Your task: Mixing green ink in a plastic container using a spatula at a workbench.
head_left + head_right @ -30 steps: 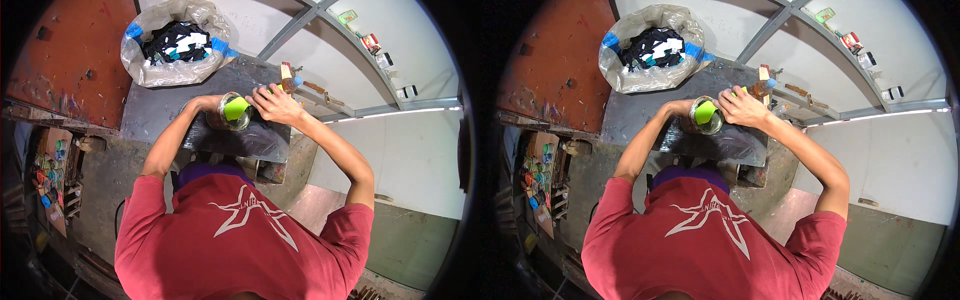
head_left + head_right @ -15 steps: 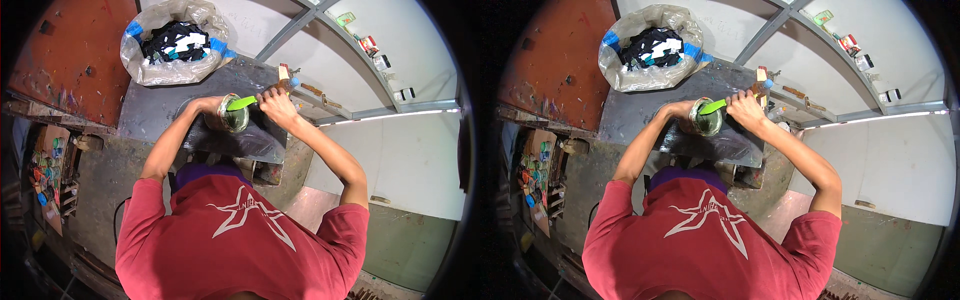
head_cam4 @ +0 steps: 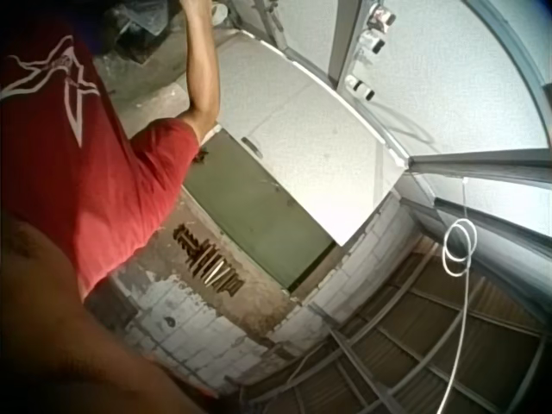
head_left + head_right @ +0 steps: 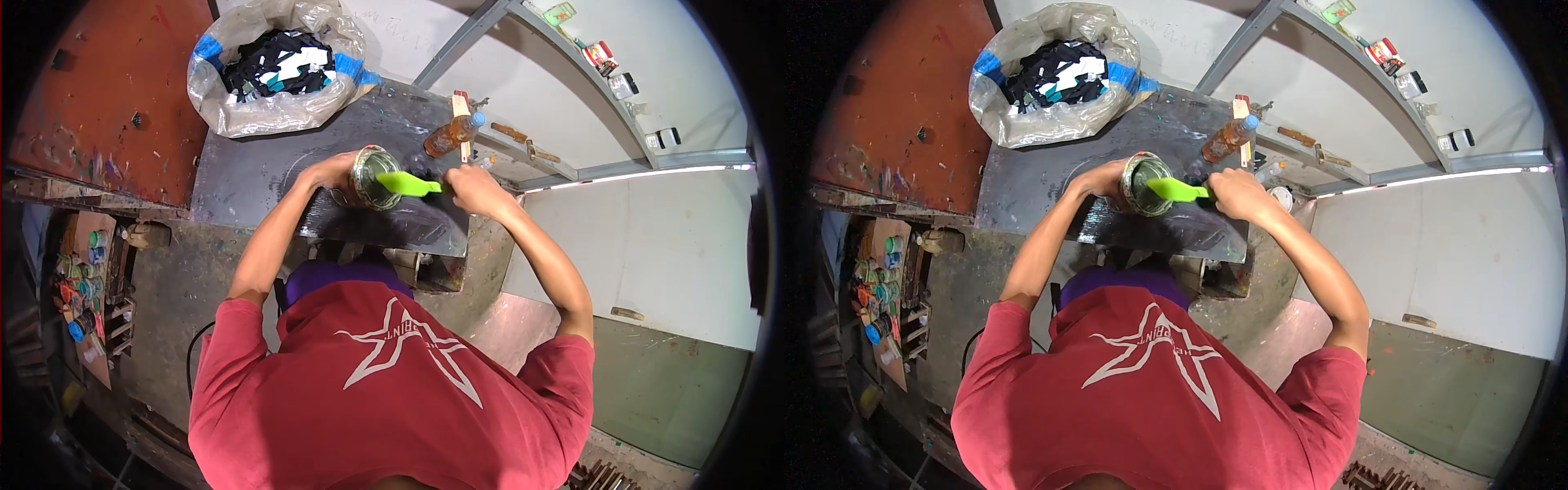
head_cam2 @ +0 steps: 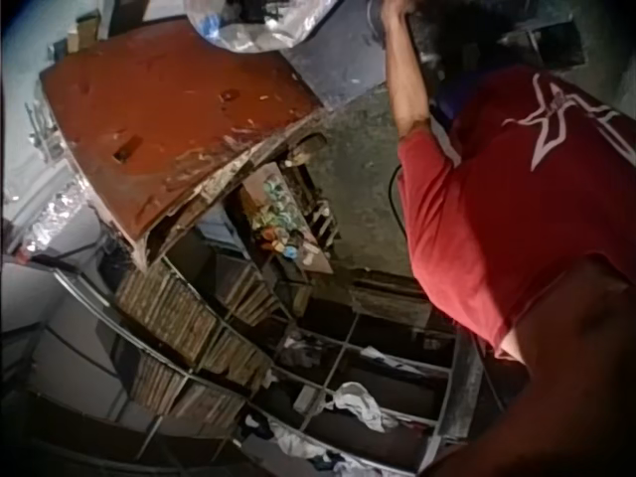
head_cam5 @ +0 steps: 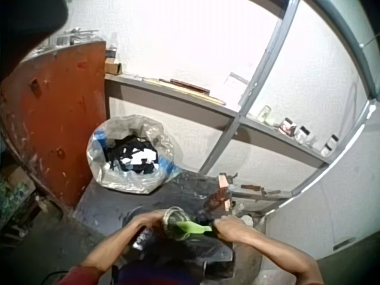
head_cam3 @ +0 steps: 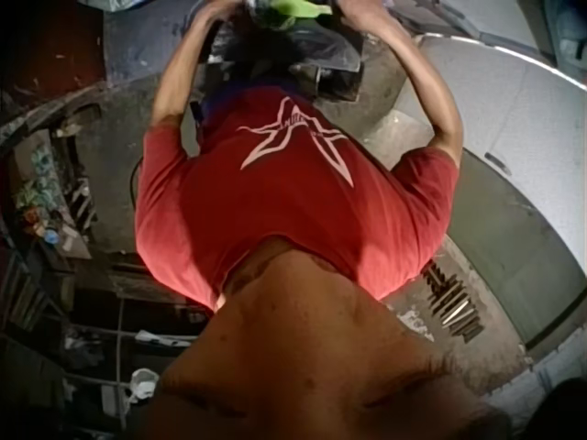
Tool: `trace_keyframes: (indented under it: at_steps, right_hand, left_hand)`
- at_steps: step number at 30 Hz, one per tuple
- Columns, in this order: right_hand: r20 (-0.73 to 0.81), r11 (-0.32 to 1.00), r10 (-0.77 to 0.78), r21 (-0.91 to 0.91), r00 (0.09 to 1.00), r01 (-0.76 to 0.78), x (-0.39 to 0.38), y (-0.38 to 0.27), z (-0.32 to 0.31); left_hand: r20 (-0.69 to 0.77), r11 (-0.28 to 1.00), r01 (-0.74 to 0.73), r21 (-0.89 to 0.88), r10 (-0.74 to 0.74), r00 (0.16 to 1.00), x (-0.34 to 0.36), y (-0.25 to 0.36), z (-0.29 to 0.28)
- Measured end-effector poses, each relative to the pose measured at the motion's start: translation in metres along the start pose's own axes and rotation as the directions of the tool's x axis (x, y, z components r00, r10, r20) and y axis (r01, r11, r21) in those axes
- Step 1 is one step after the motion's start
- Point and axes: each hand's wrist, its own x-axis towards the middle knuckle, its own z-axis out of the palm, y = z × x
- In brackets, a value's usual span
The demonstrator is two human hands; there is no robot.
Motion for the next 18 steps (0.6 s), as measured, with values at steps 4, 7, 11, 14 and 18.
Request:
trace_keyframes:
  at_steps: [4,7,11,14,18]
  right_hand:
    - [-0.127,1.0,0.017,0.025,0.992,-0.014,-0.009,-0.002,0.007]
    - [-0.198,0.995,0.006,-0.097,0.98,-0.026,-0.008,-0.007,0.021]
    - [-0.322,0.956,-0.11,-0.295,0.941,0.011,-0.003,-0.009,0.05]
    - [-0.432,0.884,-0.234,-0.467,0.871,0.005,0.004,-0.016,0.049]
    - [-0.25,0.976,0.003,-0.211,0.968,-0.058,-0.012,-0.025,0.05]
  left_hand:
    - [-0.107,0.999,-0.033,0.042,0.038,0.994,-0.007,-0.005,0.005]
    - [-0.172,0.999,-0.022,0.045,0.029,0.985,-0.007,-0.002,0.01]
    - [-0.24,0.995,-0.098,0.025,0.101,0.966,0.002,0.001,0.019]
    - [-0.2,0.857,-0.117,-0.502,0.017,0.98,0.011,-0.049,0.034]
    - [-0.35,0.902,-0.079,-0.424,-0.083,0.933,0.011,-0.038,0.05]
